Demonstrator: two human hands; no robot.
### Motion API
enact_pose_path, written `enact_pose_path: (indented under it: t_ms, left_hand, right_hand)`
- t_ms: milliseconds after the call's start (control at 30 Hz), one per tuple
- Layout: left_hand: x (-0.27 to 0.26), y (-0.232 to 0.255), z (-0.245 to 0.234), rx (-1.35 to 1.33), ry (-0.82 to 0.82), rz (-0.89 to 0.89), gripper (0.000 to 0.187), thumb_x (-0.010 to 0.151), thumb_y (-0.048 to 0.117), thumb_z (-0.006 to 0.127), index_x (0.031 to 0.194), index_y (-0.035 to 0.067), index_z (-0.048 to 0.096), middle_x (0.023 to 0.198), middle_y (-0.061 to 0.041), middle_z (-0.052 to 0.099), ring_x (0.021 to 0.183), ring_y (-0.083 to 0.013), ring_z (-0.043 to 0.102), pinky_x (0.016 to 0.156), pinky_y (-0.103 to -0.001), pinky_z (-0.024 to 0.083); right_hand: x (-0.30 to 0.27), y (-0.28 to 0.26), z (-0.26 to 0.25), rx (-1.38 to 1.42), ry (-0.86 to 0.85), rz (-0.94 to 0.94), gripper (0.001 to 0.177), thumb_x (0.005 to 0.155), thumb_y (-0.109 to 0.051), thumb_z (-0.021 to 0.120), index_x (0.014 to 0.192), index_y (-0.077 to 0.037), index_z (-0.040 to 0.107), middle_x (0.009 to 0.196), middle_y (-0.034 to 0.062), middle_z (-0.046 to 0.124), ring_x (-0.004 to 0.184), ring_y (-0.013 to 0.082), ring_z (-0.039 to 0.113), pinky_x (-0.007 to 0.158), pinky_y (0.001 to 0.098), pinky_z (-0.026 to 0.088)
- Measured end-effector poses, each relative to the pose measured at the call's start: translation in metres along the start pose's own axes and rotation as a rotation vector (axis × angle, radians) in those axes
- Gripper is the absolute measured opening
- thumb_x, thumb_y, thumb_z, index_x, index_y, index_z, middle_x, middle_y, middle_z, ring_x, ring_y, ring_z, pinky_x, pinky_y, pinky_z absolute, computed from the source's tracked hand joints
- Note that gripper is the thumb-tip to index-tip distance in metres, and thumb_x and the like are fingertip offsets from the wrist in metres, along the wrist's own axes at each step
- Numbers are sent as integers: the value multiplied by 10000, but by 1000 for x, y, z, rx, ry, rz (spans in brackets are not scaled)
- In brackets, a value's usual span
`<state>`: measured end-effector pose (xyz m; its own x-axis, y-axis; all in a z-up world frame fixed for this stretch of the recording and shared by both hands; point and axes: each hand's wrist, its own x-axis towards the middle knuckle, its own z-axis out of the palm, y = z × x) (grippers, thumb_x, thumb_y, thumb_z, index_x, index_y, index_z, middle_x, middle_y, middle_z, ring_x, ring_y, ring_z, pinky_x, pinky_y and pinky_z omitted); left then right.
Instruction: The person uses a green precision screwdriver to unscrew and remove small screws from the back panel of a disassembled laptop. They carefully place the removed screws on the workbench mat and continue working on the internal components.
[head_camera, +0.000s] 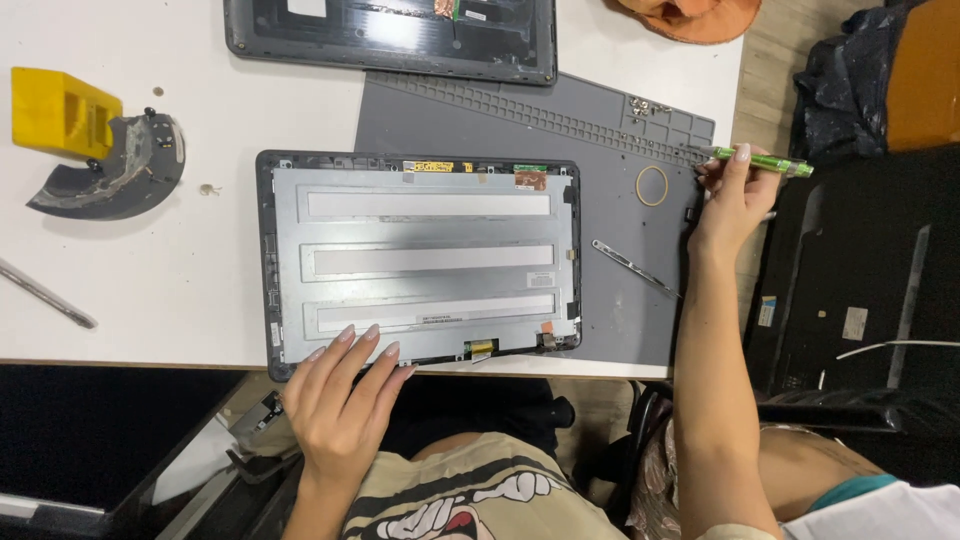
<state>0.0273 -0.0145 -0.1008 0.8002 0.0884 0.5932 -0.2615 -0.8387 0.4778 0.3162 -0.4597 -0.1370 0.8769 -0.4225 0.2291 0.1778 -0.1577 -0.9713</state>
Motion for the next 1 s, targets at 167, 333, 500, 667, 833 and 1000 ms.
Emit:
enact_pose_path:
  t_ms: [167,333,500,667,833,1000]
  left_hand:
    - [-1,-1,3,-4,14,3,183,888,203,928,1005,119,816,1163,-98,785,1130,-278,721,984,-393,500]
    - [-1,-1,3,5,16,7,170,895,217,922,991,131,811,1157,-86,784,1121,-277,732,974,-389,499]
    - [0,0,2,5,10,-2,179,896,216,918,1015,132,812,1158,-78,776,1132,-267,707,992,-387,494]
    - [-1,1,0,20,1,1,178,903,224,908,1024,133,814,1158,-77,776,1123,-268,710,982,-386,503]
    - [-3,1,1,33,-8,-16,168,923,237,889,1037,149,803,1183,-59,770,1155,-258,698,1034,-379,464]
    - [0,3,-1,38,-3,-14,148,930,229,880,1024,145,801,1179,-65,770,1155,-259,697,1037,-379,463]
  right_hand:
    - [-5,3,2,-57,12,-54,200,1089,-301,637,1127,-123,556,876,50,644,796,132,684,773,289,592]
    - [0,9,-1,4,20,-26,200,1081,-291,658,1144,-121,573,890,67,675,797,141,701,755,282,577]
    - [-6,-10,1,49,74,99,223,1051,-329,665,1128,-133,594,888,55,706,776,124,703,699,220,539]
    - [-3,1,1,61,-1,-6,187,1074,-252,687,1135,-116,574,942,31,638,798,126,679,817,316,636]
    - [-5,0,4,-23,22,12,209,1058,-283,708,1149,-129,599,1009,20,698,835,121,722,722,223,548]
    - [-7,-2,4,18,37,10,227,1050,-281,716,1147,-112,600,968,27,668,815,136,709,761,262,598]
